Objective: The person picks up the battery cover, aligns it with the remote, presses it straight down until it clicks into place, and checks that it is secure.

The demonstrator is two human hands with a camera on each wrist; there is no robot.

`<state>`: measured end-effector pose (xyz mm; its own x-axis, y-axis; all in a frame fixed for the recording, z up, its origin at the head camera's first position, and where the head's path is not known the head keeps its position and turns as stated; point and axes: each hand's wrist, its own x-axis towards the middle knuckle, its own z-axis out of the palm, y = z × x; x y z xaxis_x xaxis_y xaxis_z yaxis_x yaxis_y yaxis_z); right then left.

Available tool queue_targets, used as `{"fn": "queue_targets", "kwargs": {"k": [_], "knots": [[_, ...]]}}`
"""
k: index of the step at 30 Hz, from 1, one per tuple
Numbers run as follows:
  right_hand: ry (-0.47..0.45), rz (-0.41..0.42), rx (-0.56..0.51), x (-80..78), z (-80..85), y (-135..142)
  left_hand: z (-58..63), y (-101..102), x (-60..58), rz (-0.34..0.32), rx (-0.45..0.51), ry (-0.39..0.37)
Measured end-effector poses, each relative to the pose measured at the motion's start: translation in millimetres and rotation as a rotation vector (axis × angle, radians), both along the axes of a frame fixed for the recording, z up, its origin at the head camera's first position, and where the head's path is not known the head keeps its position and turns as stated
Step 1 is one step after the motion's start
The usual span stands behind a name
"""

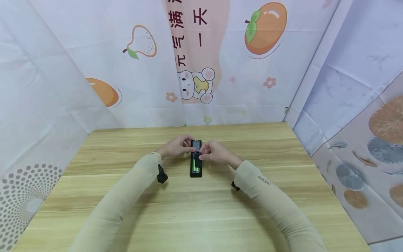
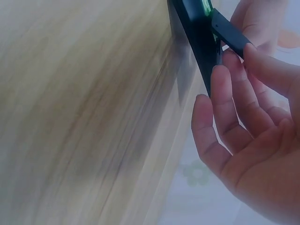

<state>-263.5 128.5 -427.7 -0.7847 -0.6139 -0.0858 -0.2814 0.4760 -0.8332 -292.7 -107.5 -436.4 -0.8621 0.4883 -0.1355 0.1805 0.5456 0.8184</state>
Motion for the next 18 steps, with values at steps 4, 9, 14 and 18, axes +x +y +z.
{"fn": "queue_targets", "kwargs": {"k": [4,9,14,18], "knots": [[0.018,-0.002,0.008,0.6,0.4,-0.1,1.1,0.0,0.3,0.006,-0.008,0.004],[0.052,-0.011,0.03,2.2,-0.5,0.3,-1.9,-0.2,-0.8,0.006,-0.023,0.016],[0.066,-0.011,0.041,2.7,-3.6,0.5,-5.2,0.7,-1.4,0.002,-0.022,0.006],[0.085,-0.001,0.043,1.9,-4.0,-1.9,-2.5,1.4,-0.7,0.012,-0.019,0.01]]}}
